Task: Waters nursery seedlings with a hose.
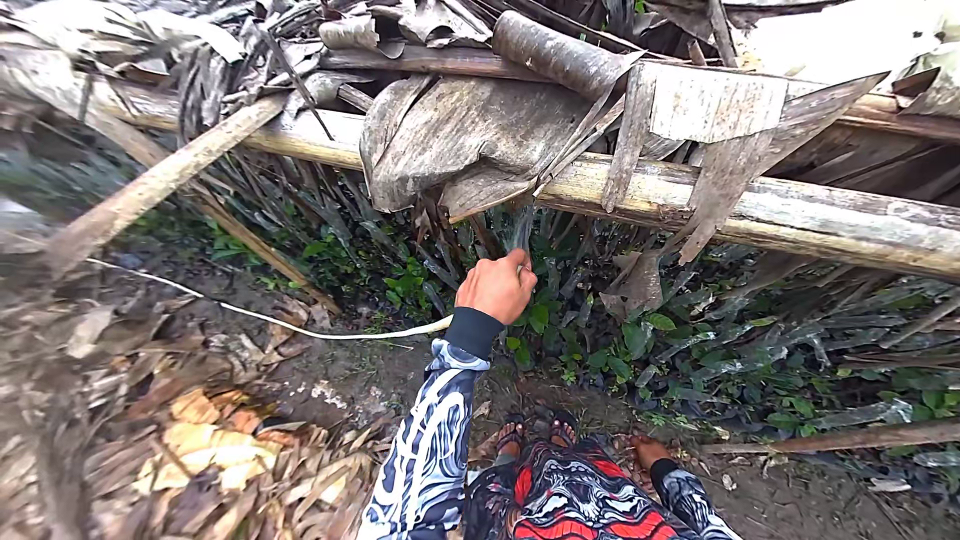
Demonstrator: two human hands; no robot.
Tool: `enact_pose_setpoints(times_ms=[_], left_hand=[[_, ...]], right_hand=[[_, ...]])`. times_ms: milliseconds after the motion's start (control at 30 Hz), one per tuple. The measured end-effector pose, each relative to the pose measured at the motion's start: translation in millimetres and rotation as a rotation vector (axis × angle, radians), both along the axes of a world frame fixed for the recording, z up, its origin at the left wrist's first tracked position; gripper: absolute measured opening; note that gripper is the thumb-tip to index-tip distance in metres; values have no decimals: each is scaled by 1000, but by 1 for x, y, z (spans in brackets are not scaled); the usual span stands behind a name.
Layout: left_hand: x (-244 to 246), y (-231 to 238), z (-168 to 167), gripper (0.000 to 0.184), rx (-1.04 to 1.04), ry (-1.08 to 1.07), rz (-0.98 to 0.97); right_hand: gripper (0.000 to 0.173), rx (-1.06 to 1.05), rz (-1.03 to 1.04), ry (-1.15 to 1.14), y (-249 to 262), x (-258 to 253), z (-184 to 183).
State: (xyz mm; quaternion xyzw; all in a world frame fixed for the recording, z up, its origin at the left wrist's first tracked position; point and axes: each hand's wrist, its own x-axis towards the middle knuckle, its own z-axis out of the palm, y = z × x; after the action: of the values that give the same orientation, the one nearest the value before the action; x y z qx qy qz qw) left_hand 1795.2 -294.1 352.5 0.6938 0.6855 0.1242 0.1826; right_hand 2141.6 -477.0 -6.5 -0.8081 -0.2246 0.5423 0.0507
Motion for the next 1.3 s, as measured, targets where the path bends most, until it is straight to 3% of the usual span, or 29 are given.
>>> enact_pose_setpoints(times_ms=[200,567,700,967,1300], left_hand=[[10,-19,-25,30,-194,-9,-60],[22,-87,-72,39,-323,-56,-52],[10,-102,-80,37,-351,-75,-78],[-13,-114,-84,37,-292,-116,-85],[-16,-110,-102,37,-196,-157,-47]], right_hand=[[37,9,21,11,5,-3,3],[33,152,149,138,74,-58,59],[33,138,208,99,72,-48,43],[43,-63,304,-44,10,-7,-2],[36,6,155,-33,15,-15,8]])
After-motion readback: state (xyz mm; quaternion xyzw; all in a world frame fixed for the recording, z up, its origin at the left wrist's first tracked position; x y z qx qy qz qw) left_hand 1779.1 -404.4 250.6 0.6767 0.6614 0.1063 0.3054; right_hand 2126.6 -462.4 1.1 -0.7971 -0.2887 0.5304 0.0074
